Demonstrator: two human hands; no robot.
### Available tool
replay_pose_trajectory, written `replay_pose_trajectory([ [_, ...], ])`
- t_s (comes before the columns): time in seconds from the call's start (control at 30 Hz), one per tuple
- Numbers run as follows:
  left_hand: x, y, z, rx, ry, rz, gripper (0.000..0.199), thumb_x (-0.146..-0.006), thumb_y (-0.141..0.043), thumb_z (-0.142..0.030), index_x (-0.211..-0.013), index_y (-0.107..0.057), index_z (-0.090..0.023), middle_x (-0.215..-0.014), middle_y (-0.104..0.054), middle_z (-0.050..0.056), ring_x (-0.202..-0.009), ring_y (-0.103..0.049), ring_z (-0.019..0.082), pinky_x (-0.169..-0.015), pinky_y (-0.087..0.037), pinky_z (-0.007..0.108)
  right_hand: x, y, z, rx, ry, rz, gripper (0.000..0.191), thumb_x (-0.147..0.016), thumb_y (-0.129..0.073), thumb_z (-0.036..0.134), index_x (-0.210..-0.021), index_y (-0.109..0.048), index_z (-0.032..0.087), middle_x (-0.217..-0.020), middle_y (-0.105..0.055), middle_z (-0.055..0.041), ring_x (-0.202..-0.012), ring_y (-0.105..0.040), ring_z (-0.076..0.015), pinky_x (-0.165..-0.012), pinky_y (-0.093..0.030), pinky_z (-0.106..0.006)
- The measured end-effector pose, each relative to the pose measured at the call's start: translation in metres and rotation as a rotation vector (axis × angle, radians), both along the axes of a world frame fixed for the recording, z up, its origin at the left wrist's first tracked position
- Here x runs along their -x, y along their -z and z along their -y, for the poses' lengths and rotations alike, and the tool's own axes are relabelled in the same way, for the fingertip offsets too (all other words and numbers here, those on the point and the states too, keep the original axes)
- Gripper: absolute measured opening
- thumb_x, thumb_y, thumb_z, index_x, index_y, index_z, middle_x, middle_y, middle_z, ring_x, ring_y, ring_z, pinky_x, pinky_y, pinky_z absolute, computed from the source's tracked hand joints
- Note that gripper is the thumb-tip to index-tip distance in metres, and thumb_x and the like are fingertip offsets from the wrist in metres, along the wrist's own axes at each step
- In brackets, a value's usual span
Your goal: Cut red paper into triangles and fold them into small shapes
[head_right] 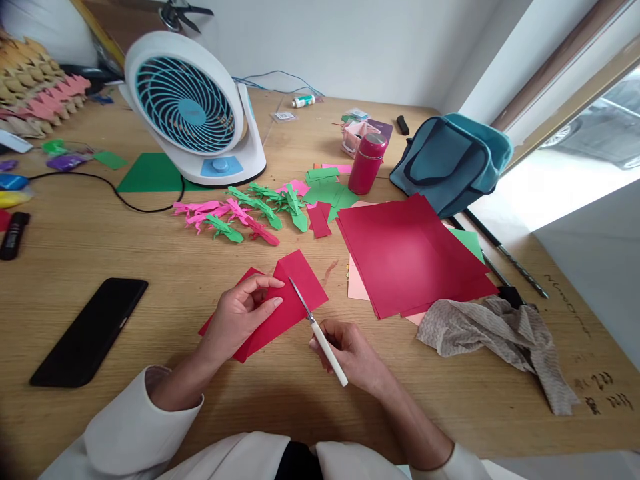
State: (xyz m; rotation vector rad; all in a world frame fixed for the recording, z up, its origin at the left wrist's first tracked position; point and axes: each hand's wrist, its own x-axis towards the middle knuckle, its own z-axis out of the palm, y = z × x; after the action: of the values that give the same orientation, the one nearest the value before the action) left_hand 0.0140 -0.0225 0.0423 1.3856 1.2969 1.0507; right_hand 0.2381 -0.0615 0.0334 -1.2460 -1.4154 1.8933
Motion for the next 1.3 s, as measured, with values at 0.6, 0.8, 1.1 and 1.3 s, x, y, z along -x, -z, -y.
replay_pose_trajectory([
  [0.6,-0.004,-0.011,0.005,-0.015,0.051,-0.018,0.019,-0.081,-0.068,-0.023,-0.099,-0.070,-0.019,-0.085,-0.064,0.000,-0.069,-0.052,0.011,-0.064,-0.042,0.022,0.000,-0.004,-0.001,-0.008,0.009,-0.005,0.047,-0.084,-0.062,0.063,-0.078,-0.054,0.017,-0.057,-0.052,0.0036,-0.048,-0.044,-0.0094,-0.046,-0.033,-0.023],
  [0.8,-0.005,-0.010,0.005,-0.012,0.080,-0.013,0.019,-0.082,-0.066,-0.024,-0.100,-0.070,-0.020,-0.078,-0.057,-0.002,-0.067,-0.048,0.010,-0.062,-0.040,0.022,-0.001,-0.003,-0.001,-0.009,0.001,-0.010,0.047,-0.085,-0.061,0.063,-0.082,-0.056,0.017,-0.060,-0.052,0.0031,-0.050,-0.046,-0.0099,-0.047,-0.033,-0.023],
  [1.1,-0.005,-0.010,0.006,0.009,0.079,-0.012,0.018,-0.082,-0.066,-0.025,-0.099,-0.070,-0.020,-0.076,-0.055,-0.002,-0.066,-0.048,0.010,-0.061,-0.039,0.022,-0.001,0.000,0.000,-0.038,0.007,0.003,0.044,-0.088,-0.059,0.060,-0.076,-0.052,0.018,-0.057,-0.049,0.0047,-0.047,-0.042,-0.0087,-0.046,-0.032,-0.023],
  [1.3,-0.005,-0.010,0.004,0.005,0.079,0.008,0.019,-0.081,-0.067,-0.026,-0.099,-0.070,-0.020,-0.079,-0.059,0.000,-0.068,-0.050,0.011,-0.062,-0.041,0.022,0.001,0.001,0.001,-0.029,0.021,0.016,0.046,-0.086,-0.060,0.062,-0.074,-0.051,0.019,-0.056,-0.047,0.0049,-0.047,-0.042,-0.0091,-0.045,-0.034,-0.024],
])
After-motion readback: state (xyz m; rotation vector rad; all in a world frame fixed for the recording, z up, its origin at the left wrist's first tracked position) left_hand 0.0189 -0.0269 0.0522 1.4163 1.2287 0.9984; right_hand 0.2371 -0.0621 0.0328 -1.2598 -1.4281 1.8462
